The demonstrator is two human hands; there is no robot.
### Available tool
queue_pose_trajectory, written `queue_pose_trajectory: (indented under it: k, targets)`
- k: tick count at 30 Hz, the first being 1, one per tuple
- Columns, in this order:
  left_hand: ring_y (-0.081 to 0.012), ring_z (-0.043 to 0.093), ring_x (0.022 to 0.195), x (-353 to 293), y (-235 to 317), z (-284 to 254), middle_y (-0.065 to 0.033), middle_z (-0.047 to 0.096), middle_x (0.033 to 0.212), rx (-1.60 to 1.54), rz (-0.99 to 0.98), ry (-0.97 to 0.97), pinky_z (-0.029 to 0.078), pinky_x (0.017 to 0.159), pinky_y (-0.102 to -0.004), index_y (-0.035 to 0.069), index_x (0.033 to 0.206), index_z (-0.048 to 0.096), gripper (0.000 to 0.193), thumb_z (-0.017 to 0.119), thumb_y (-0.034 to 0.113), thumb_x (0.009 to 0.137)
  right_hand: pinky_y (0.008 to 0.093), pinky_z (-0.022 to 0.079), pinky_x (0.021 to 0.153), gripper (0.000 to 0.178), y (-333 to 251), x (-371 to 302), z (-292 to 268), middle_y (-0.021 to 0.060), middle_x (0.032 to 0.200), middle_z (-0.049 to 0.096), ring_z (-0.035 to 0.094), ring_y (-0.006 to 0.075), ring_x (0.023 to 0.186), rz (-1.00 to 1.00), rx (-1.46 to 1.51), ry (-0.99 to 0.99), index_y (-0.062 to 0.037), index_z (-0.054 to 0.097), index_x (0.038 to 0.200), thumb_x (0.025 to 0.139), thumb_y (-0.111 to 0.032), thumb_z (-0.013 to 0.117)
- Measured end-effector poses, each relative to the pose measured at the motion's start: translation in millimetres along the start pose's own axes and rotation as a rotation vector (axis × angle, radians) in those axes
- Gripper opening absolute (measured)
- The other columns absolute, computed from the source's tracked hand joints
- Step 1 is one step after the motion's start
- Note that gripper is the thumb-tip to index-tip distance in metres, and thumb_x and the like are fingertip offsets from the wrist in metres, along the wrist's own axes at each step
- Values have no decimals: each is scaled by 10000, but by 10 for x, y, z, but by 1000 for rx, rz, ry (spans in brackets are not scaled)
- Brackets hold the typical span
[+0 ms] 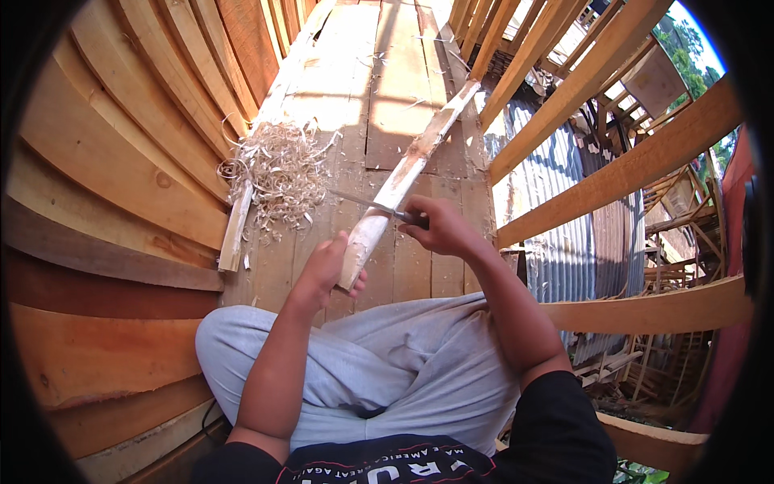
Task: The person sits cross-legged on a wooden floor and uses a knife to shave thin strips from a rectangular piece of wood. The person holds the wood with the left hand and repeatedly draws the knife along its length to remove shavings.
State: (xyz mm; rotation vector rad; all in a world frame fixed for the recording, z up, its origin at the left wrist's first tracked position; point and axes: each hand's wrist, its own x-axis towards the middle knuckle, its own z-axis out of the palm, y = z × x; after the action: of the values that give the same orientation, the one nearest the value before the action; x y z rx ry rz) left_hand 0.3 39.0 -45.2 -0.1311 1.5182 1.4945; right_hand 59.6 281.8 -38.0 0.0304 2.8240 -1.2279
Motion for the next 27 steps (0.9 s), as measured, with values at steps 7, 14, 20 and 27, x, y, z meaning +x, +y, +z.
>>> queue_pose_trajectory:
  k: [7, 14, 20, 27]
  targets:
    - [-226, 653, 548, 10, -33, -29, -167, 649, 704, 69, 105, 59, 528, 442, -336, -54, 1050, 574, 513, 340, 402, 1020, 438, 479, 706, 427, -78, 56, 123, 188, 753, 658, 652, 334, 761, 184, -95, -112, -2, 645, 875, 1015, -342, 429]
    - [-284, 709, 881, -125, 140, -114, -209, 681, 1001, -402, 82, -240, 598, 703, -379, -62, 1202, 566, 596, 392, 454, 959, 409, 448, 643, 521, 35, 44, 260, 142, 661, 585, 563, 249, 636, 86, 117, 16, 1, 613, 802, 1041, -395, 373]
    - [-229, 685, 742, -140, 127, -71, -161, 668, 916, -413, 136, -274, 565, 606, -308, -43, 1205, 530, 596, 388, 491, 982, 464, 437, 607, 488, -76, 89, 308, 177, 631, 576, 570, 362, 600, 109, -88, 296, -10, 612, 757, 1034, -342, 384]
    - [-140, 561, 513, -50, 50, -104, -85, 604, 734, -266, 16, -141, 448, 423, -248, 17, 1117, 531, 437, 385, 421, 1035, 542, 460, 604, 468, -110, 70, 564, 231, 656, 604, 588, 435, 626, -17, -375, 396, 3, 596, 640, 962, -295, 431]
